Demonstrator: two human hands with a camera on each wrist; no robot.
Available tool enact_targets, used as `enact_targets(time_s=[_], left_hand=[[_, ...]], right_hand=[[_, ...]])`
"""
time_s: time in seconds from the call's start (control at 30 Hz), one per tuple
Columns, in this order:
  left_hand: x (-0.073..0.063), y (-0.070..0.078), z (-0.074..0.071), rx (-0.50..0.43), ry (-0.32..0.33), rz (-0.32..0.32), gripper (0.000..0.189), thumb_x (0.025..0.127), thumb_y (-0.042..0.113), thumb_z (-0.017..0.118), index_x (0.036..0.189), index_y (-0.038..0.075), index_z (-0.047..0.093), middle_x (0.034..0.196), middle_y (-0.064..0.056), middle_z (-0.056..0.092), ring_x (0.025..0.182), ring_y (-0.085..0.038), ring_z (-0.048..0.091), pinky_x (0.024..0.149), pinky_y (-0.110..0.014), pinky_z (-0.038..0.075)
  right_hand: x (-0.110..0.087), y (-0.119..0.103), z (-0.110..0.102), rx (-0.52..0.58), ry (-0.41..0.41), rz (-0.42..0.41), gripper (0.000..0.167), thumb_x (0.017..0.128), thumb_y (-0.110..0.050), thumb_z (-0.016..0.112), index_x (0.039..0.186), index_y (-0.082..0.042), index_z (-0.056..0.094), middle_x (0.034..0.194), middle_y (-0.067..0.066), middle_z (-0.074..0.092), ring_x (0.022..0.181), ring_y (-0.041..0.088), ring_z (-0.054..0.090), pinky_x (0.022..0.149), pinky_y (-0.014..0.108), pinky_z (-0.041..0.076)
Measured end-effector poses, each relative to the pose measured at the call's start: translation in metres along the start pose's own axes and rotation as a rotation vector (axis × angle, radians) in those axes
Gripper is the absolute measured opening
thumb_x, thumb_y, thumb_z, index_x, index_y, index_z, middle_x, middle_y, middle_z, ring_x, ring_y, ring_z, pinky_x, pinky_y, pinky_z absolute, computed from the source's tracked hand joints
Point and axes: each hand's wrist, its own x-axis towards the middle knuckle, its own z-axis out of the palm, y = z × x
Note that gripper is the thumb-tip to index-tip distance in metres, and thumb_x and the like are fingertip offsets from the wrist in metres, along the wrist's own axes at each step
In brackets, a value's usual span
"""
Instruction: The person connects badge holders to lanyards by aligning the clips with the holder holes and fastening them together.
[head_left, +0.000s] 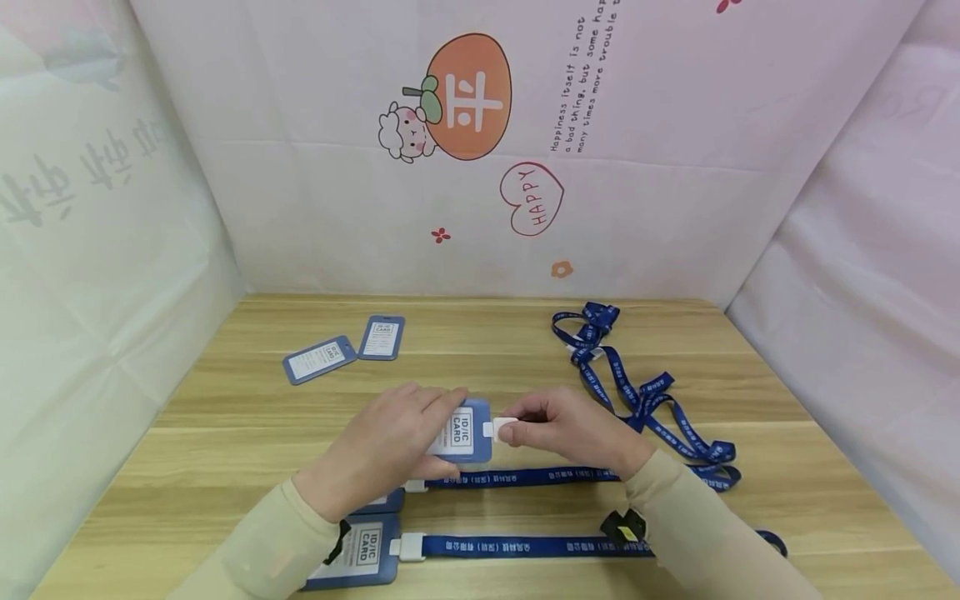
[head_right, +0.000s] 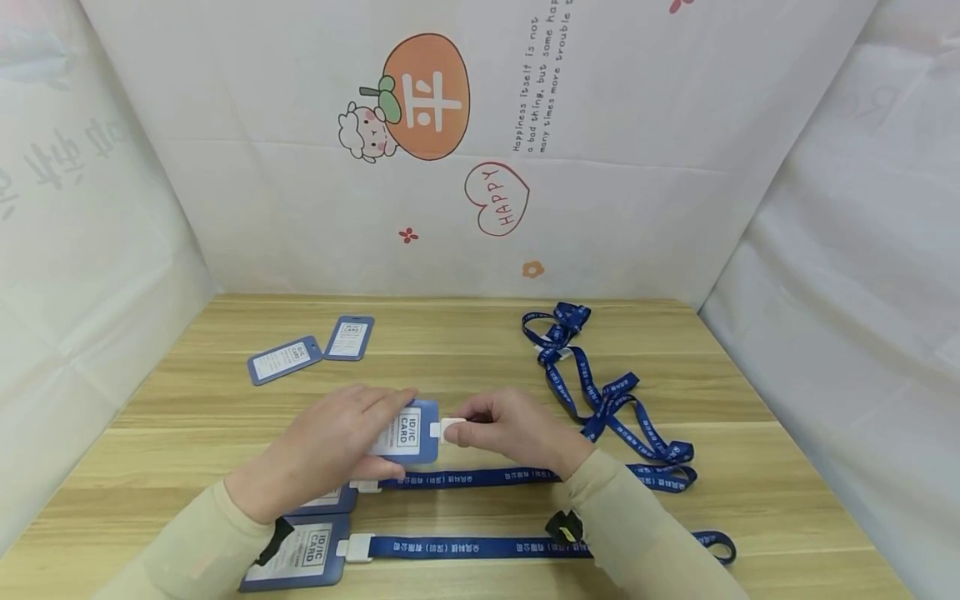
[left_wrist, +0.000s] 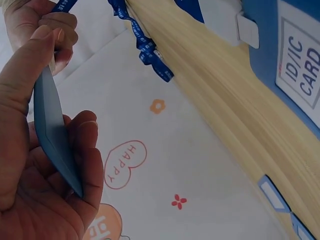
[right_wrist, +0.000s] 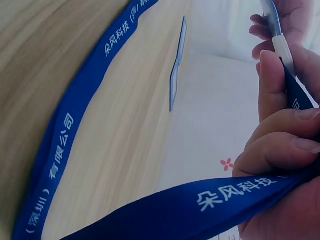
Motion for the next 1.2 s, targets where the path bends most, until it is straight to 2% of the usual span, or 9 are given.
enact_targets(time_s=[0.27,0.53,0.63,0.93,1.2], left_hand=[[-0.001,-0.008,-0.004,0.003,-0.031,-0.048,0.089,0.083,0.062,0.079,0.144,0.001,0.058,0.13,-0.011,0.072,0.114,-0.024,0.071,0.1,-0.039,0.06],[-0.008,-0.015,-0.006,-0.035,-0.06,-0.089,0.088,0.087,0.062,0.075,0.148,0.002,0.054,0.139,-0.013,0.068,0.125,-0.029,0.066,0.108,-0.046,0.055],[-0.01,-0.016,-0.005,-0.032,-0.062,-0.099,0.087,0.088,0.061,0.075,0.149,0.003,0.054,0.14,-0.013,0.067,0.126,-0.03,0.065,0.108,-0.047,0.054],[-0.017,-0.021,-0.003,-0.04,-0.111,-0.177,0.082,0.09,0.058,0.075,0.15,0.006,0.054,0.143,-0.01,0.065,0.13,-0.029,0.062,0.112,-0.046,0.052],[-0.023,-0.029,0.0,-0.03,-0.093,-0.197,0.082,0.088,0.054,0.08,0.149,0.005,0.055,0.14,-0.012,0.065,0.125,-0.031,0.064,0.108,-0.048,0.054]], right_hand=[[-0.004,0.004,-0.009,-0.014,0.036,0.067,0.019,0.102,-0.036,0.068,0.112,-0.023,0.078,0.099,-0.007,0.074,0.089,0.019,0.068,0.077,0.03,0.06],[-0.006,0.006,-0.016,-0.023,0.044,0.073,0.017,0.103,-0.035,0.067,0.111,-0.025,0.078,0.099,-0.006,0.076,0.093,0.022,0.069,0.078,0.032,0.058],[-0.006,0.008,-0.018,-0.02,0.043,0.072,0.018,0.104,-0.034,0.066,0.112,-0.024,0.078,0.1,-0.004,0.077,0.094,0.024,0.07,0.079,0.031,0.058],[-0.01,0.017,-0.024,-0.056,0.054,0.11,0.019,0.104,-0.037,0.065,0.11,-0.026,0.078,0.103,-0.006,0.075,0.099,0.017,0.069,0.089,0.038,0.058],[-0.015,0.024,-0.032,-0.097,0.064,0.135,0.02,0.103,-0.04,0.066,0.11,-0.026,0.078,0.104,-0.004,0.076,0.098,0.017,0.069,0.087,0.038,0.058]])
